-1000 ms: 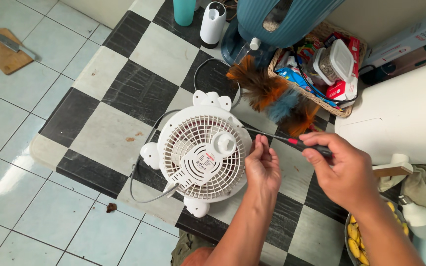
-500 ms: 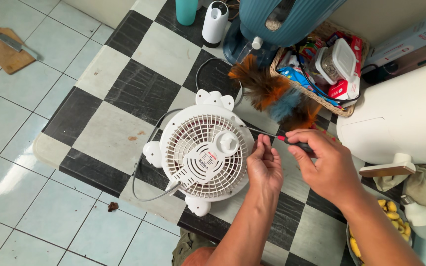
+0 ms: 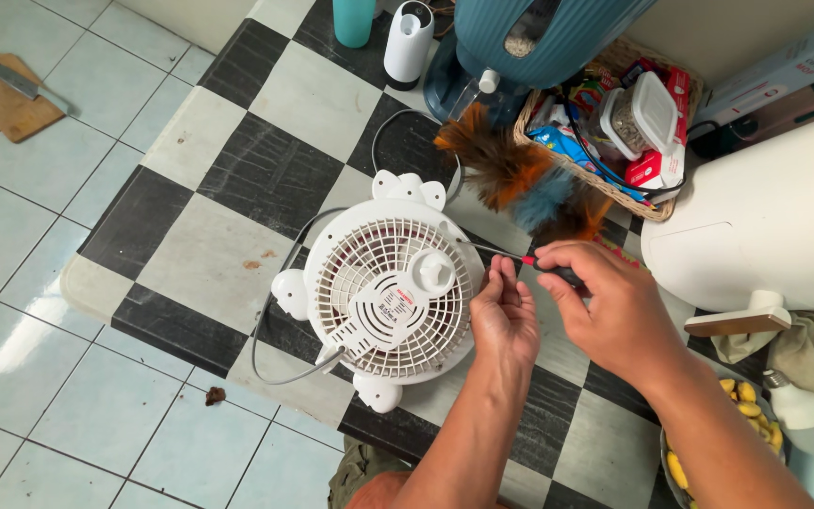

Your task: The person uses a screwdriver to remove screws from the back of a small white electric fan. They systematically unscrew fasteners around the fan's rear casing and then flip the fan over to reveal the front.

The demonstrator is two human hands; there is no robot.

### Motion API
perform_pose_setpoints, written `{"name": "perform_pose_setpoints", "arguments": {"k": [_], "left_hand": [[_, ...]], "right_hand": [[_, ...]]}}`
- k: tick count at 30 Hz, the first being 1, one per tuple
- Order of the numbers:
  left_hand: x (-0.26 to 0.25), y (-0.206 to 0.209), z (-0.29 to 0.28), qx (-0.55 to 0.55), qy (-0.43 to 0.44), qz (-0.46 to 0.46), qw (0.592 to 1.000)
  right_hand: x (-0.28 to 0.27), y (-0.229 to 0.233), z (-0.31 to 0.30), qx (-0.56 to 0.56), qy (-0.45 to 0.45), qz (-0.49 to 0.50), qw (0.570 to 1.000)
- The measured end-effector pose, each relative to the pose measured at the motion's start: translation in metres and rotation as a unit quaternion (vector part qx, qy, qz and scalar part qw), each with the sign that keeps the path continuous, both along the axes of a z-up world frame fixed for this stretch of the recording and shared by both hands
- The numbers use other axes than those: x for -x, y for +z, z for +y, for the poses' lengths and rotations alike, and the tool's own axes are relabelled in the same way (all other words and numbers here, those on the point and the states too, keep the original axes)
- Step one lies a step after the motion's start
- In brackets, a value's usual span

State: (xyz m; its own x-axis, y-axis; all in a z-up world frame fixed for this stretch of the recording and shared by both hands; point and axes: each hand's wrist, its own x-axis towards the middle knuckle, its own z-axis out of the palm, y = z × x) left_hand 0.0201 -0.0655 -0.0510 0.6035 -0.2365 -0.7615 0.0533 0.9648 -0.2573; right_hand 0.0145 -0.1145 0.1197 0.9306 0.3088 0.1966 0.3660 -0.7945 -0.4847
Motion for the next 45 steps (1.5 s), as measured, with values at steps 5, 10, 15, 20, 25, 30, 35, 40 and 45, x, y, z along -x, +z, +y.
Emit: {"name": "perform_pose_setpoints", "arguments": {"k": [5,10,15,20,25,30,35,40,45], "left_hand": [[0.0,-0.004,-0.002,-0.001,0.006,-0.008,1.0],[-0.001,-0.007,-0.004,0.001,0.007,-0.017,1.0],[0.0,-0.004,-0.001,0.001,0.0,-0.011,1.0],[0.0,-0.002,0.001,0.001,0.004,-0.008,1.0],[0.0,-0.005,0.0,0.01,0.012,-0.009,1.0],[0.003,-0.013,-0.005,0.002,0.004,-0.009,1.0],[0.005,-0.019,-0.009,0.002,0.014,-0.007,1.0],[0.008,-0.006,-0.005,0.0,-0.013,-0.021,1.0],[0.039,0.042,0.027,-0.254,-0.153,-0.196,0.935]], "right_hand": [[-0.008,0.006,0.009,0.019,0.032,-0.004,0.999],[-0.023,0.018,0.014,0.051,0.095,0.015,0.994],[-0.041,0.031,0.019,0.079,0.117,0.053,0.989],[-0.047,0.03,0.035,0.211,0.05,-0.056,0.975],[-0.049,0.029,0.038,0.294,0.059,-0.043,0.953],[-0.052,0.032,0.032,0.28,0.099,-0.042,0.954],[-0.055,0.028,0.037,0.355,0.007,-0.005,0.935],[-0.054,0.034,0.036,0.348,0.011,0.02,0.937],[-0.053,0.043,0.036,0.326,0.019,0.08,0.942]]}}
